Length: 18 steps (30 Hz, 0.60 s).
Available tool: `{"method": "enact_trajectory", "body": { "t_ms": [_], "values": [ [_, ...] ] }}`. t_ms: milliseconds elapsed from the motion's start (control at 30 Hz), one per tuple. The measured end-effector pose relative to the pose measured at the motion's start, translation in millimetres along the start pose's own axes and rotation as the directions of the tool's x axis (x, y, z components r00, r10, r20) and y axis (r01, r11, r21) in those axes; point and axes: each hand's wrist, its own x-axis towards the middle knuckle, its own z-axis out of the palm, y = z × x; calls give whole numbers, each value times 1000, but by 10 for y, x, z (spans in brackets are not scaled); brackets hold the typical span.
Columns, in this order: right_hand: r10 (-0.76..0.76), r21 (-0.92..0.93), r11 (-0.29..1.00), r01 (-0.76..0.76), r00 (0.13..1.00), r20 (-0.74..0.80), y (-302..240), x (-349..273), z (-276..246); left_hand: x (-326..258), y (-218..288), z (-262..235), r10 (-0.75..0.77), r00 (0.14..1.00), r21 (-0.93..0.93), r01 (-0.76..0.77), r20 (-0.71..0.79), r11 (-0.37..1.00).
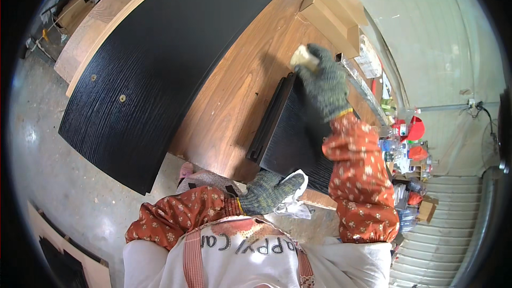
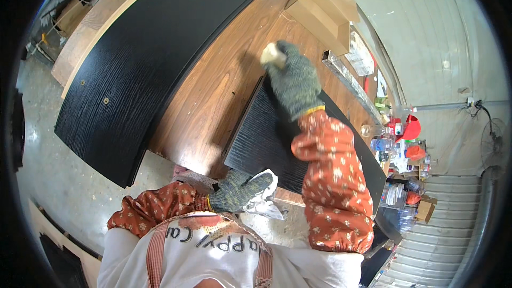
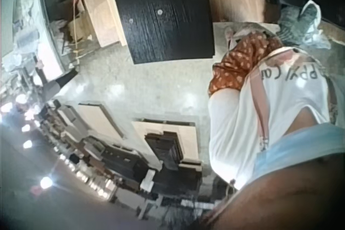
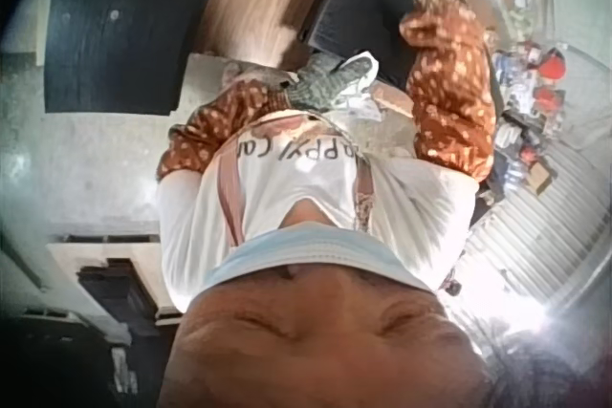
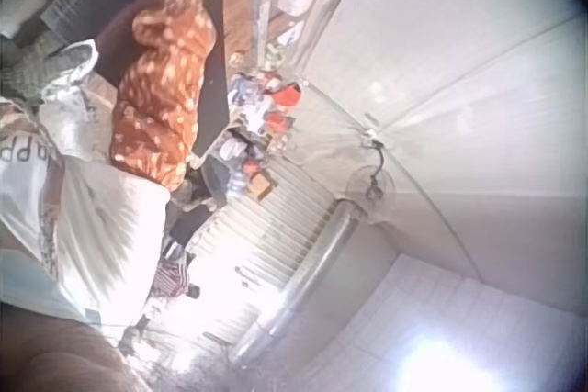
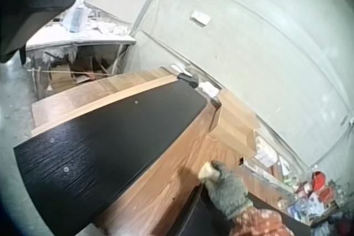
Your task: Cleaning and polishing black wood furniture panels using a rag and a sponge with liquid.
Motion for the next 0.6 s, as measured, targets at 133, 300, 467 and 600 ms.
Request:
{"method": "enact_trajectory", "body": {
  "t_ms": [133, 300, 467, 600],
  "values": [
    [-351, 106, 936, 335, 871, 344, -830, -854, -404, -78, 81, -42, 135, 986, 88, -126, -102, 988],
    [-602, 240, 798, 553, 738, 303, -993, -1396, -472, -145, 225, -38, 138, 961, 311, -59, -240, 948],
    [-267, 145, 957, 253, 960, 89, -603, -553, -197, -164, 326, 58, -2, 963, 364, 105, -271, 926],
    [33, 208, 977, -41, 999, 40, -90, 12, 188, -143, 171, 22, 107, 984, 453, -31, -142, 891]
  ]
}}
